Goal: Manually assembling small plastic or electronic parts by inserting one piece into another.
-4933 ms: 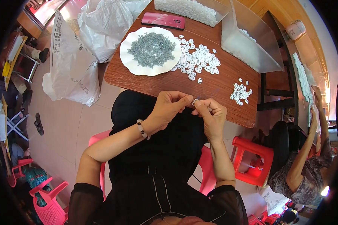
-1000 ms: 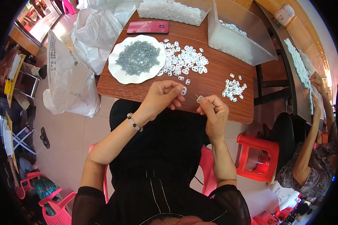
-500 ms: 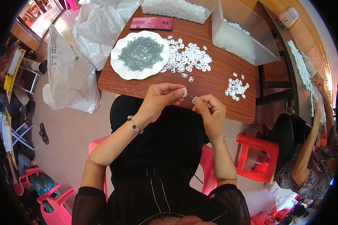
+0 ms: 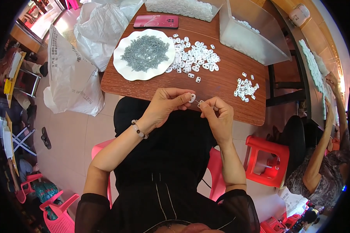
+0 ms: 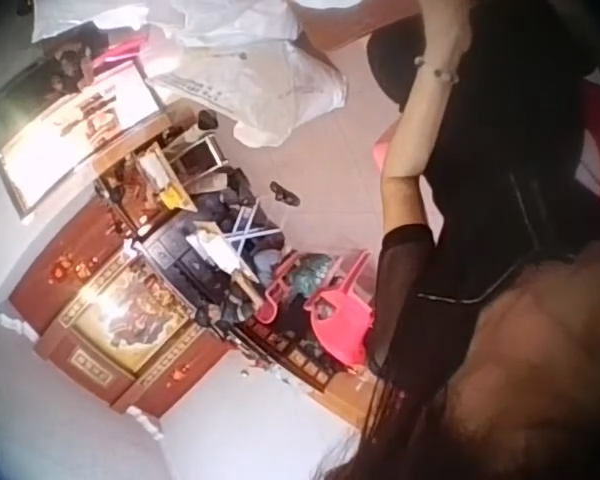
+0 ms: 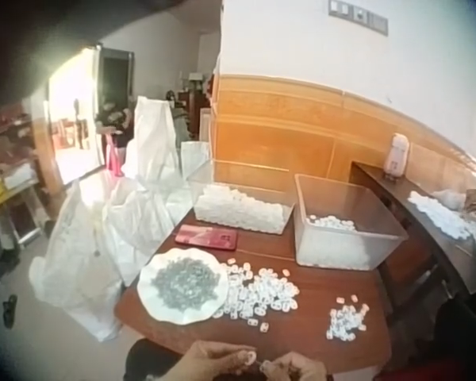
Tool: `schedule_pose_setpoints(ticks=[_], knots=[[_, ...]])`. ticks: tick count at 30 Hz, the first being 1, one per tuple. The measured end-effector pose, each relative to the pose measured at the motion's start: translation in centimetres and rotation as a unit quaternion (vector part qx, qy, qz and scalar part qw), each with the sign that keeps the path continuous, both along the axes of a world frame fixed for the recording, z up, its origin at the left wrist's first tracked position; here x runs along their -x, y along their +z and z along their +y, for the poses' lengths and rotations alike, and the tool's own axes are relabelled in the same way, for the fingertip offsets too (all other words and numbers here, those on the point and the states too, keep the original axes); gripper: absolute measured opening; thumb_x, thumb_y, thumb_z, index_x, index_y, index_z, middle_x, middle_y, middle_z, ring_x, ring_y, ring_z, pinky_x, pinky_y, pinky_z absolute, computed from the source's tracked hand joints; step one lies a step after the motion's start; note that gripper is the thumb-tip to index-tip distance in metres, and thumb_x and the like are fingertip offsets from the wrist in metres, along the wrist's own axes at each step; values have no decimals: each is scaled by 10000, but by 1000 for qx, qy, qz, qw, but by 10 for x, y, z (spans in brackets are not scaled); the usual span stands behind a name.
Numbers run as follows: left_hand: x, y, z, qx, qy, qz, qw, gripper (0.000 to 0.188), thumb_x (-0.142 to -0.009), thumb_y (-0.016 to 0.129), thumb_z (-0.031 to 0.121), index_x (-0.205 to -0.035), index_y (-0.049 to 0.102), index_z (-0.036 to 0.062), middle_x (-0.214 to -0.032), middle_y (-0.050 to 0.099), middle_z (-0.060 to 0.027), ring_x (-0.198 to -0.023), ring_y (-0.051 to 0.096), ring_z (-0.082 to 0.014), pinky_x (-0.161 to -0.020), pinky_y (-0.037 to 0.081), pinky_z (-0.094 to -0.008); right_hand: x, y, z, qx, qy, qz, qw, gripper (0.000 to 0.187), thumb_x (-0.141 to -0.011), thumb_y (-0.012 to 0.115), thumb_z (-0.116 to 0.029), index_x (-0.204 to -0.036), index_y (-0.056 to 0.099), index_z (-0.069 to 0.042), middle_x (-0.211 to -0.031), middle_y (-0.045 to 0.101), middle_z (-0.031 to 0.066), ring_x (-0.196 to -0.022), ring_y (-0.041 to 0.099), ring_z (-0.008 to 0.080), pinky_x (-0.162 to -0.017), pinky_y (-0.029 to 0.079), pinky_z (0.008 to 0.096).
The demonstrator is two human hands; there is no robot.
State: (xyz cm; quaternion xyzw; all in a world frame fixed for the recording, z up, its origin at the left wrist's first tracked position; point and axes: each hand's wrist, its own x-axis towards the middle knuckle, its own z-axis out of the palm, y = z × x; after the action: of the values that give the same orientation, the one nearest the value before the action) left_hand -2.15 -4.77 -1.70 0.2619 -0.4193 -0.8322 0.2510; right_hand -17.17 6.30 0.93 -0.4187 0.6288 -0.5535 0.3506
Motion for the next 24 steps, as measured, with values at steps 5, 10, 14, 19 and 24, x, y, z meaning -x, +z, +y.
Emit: schedule_pose_setpoints(ticks=[5,10,14,19,24], knots=[[0,0,2,6,-1,-4,1000,248,-869,682,162,-1052,681,-4,-901,686,-47,-767,611,-76,-667,501,-200,0,0,1,-6,-3,3,1000,135,-876,624,-103,-776,624,-12,-634,575,-14,-581,503,21,-546,356,170],[0,-2,2,20,-6,-2,1000,249,-866,685,163,-1045,682,-10,-902,689,-55,-773,617,-80,-664,502,-202,0,1,0,-25,0,21,999,144,-877,630,-111,-771,622,-14,-630,574,-16,-576,494,14,-540,352,167],[1,-1,3,58,-15,-9,998,247,-874,675,164,-1056,681,-3,-901,694,-56,-769,622,-81,-670,500,-203,-1,-3,0,-19,6,19,1000,148,-884,626,-113,-775,620,-13,-634,576,-18,-576,487,10,-536,346,164],[-1,2,5,79,-28,-17,996,248,-882,663,167,-1069,678,6,-892,692,-45,-753,618,-76,-676,503,-204,-3,-3,-1,11,10,3,1000,161,-878,654,-126,-780,616,-4,-620,602,-8,-562,520,13,-519,367,164],[-3,9,5,-3,-38,9,999,286,-876,677,222,-1065,680,7,-870,691,-46,-723,611,-65,-656,502,-191,-4,-3,0,30,32,-31,999,160,-886,665,-142,-812,610,-10,-676,617,-9,-606,536,17,-551,381,160]])
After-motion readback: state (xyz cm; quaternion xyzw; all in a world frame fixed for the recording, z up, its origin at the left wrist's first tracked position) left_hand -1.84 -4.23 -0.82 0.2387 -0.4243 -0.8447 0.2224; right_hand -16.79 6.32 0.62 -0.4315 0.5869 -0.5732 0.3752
